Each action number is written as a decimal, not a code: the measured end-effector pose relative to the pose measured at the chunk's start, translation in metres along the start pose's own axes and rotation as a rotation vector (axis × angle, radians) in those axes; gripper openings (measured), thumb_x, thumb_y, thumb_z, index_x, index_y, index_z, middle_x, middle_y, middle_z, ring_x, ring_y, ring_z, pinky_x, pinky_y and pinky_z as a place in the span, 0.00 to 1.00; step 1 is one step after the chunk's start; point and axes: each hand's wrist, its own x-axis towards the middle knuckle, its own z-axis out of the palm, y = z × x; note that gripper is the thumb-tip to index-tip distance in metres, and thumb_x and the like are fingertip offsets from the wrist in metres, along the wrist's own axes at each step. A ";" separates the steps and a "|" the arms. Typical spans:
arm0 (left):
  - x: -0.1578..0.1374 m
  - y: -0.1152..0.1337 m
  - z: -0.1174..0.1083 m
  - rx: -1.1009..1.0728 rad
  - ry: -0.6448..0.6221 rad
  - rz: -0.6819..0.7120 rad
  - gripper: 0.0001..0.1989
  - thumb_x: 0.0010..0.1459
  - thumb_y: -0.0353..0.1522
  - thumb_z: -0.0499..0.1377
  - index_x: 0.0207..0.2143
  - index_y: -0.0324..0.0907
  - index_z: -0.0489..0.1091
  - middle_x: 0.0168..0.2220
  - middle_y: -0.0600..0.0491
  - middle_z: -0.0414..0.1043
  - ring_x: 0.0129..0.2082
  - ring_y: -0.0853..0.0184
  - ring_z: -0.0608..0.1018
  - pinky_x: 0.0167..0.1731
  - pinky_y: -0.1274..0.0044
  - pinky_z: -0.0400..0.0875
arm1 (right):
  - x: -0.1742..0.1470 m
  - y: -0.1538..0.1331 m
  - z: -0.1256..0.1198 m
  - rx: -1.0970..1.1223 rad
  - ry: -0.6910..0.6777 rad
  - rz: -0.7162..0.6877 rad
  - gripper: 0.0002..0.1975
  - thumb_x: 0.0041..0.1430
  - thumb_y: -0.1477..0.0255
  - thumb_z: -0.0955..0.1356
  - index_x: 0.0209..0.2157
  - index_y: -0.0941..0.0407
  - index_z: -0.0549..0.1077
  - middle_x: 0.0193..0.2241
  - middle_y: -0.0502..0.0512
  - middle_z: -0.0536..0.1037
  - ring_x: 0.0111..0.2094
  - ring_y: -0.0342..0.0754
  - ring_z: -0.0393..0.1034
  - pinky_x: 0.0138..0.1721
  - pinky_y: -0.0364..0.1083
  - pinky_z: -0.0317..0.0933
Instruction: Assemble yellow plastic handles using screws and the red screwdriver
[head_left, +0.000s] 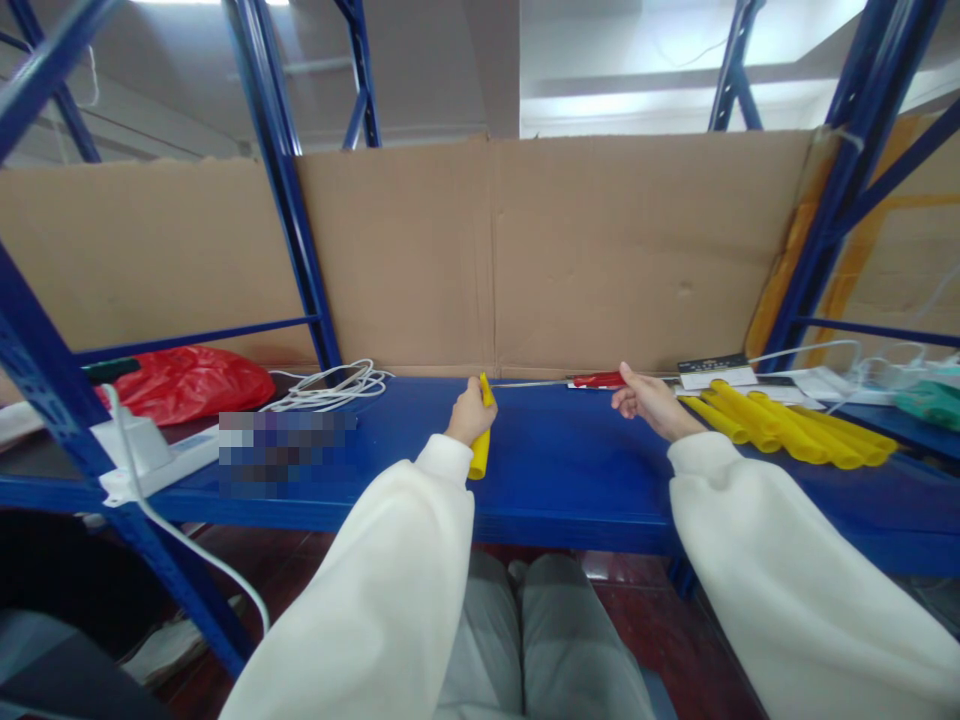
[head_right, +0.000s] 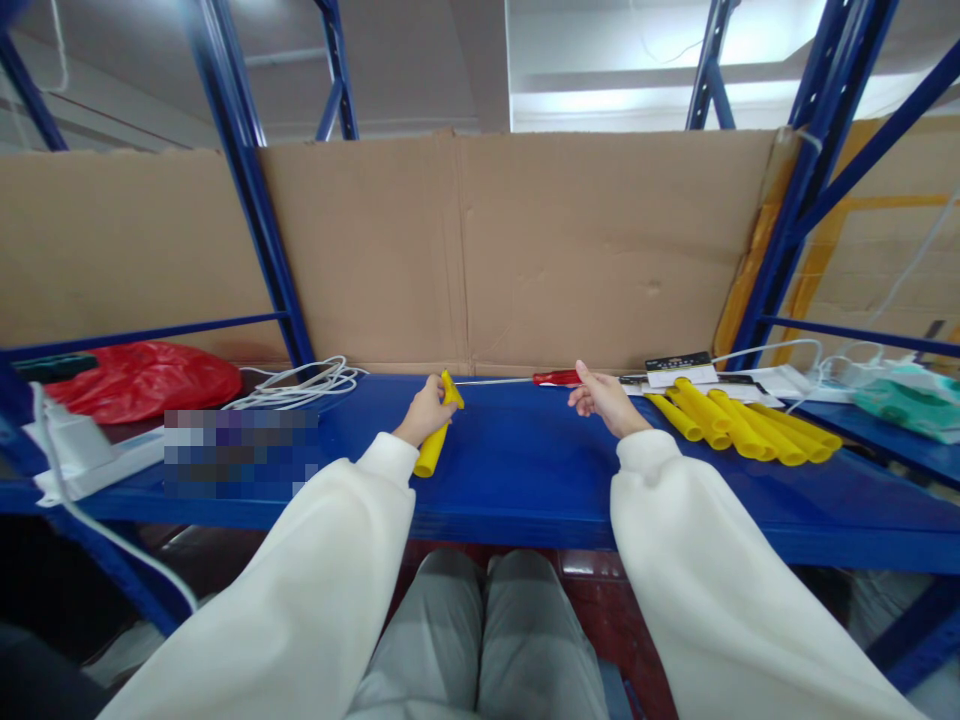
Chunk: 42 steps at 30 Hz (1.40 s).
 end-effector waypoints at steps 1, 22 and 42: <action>0.000 0.000 0.000 0.004 -0.003 0.005 0.15 0.59 0.26 0.61 0.47 0.44 0.62 0.48 0.43 0.78 0.39 0.59 0.84 0.39 0.72 0.76 | 0.000 0.000 0.000 -0.010 0.028 0.004 0.23 0.60 0.52 0.71 0.25 0.56 0.68 0.13 0.53 0.73 0.12 0.40 0.62 0.13 0.39 0.55; -0.001 0.001 0.001 0.022 -0.027 0.061 0.14 0.59 0.26 0.61 0.46 0.45 0.64 0.49 0.46 0.77 0.42 0.61 0.83 0.41 0.74 0.76 | 0.003 0.006 0.000 0.033 0.157 0.182 0.12 0.64 0.70 0.70 0.26 0.56 0.69 0.13 0.52 0.71 0.13 0.40 0.60 0.14 0.38 0.58; -0.004 0.002 0.001 0.045 -0.012 0.077 0.17 0.59 0.26 0.62 0.49 0.44 0.66 0.51 0.46 0.77 0.42 0.61 0.83 0.44 0.73 0.75 | 0.000 -0.002 0.004 0.083 0.088 0.090 0.21 0.56 0.58 0.74 0.28 0.53 0.60 0.15 0.46 0.66 0.14 0.37 0.51 0.13 0.36 0.43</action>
